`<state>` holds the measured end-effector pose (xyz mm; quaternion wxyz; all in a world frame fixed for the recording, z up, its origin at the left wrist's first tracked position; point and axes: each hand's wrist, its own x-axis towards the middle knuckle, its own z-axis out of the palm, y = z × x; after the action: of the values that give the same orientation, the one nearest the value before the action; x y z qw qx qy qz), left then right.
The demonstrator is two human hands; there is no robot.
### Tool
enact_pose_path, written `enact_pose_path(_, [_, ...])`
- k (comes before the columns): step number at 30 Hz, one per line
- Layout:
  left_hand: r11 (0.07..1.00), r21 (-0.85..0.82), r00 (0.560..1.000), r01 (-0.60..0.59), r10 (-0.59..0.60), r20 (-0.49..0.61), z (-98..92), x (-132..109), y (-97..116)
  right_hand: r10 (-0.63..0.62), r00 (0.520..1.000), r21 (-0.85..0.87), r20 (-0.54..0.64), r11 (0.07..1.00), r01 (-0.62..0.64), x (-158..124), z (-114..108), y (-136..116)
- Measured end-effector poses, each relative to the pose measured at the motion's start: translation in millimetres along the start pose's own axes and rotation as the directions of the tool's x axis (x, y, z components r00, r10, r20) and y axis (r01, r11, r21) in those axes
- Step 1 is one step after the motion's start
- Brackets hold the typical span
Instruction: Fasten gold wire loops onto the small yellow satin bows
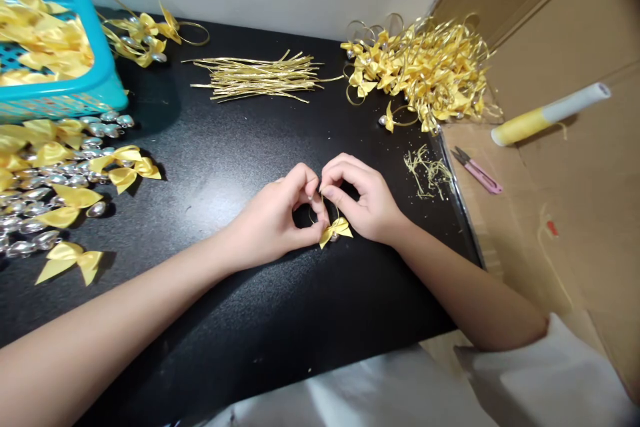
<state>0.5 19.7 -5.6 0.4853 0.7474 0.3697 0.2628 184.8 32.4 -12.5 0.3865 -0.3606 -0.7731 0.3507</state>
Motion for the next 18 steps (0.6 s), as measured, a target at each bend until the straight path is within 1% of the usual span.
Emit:
enact_pose_path(7, [0.999,-0.014,0.999,0.032,-0.032,-0.002,0.4,1,1,-0.02,0.999,-0.037,-0.041,0.999,0.019,0,1,1])
enact_pose_path(10, [1.0,0.001,0.999,0.015,-0.015,-0.031,1.1,1,0,-0.019,0.998,-0.029,-0.058,0.999,0.017,1,2,3])
enact_pose_path(13, [0.998,0.054,0.997,-0.01,0.014,-0.072,1.5,1,-3,-0.014,0.999,-0.075,-0.051,0.997,0.01,4,1,4])
enact_pose_path(16, [0.991,0.123,0.996,-0.054,0.062,-0.069,0.5,2,-5,0.042,0.999,-0.166,-0.031,0.985,-0.047,3,-11,3])
enact_pose_path(18, [0.983,0.16,0.993,-0.09,0.101,-0.06,-0.7,2,-5,0.092,0.993,-0.26,-0.078,0.959,-0.109,-5,-30,0])
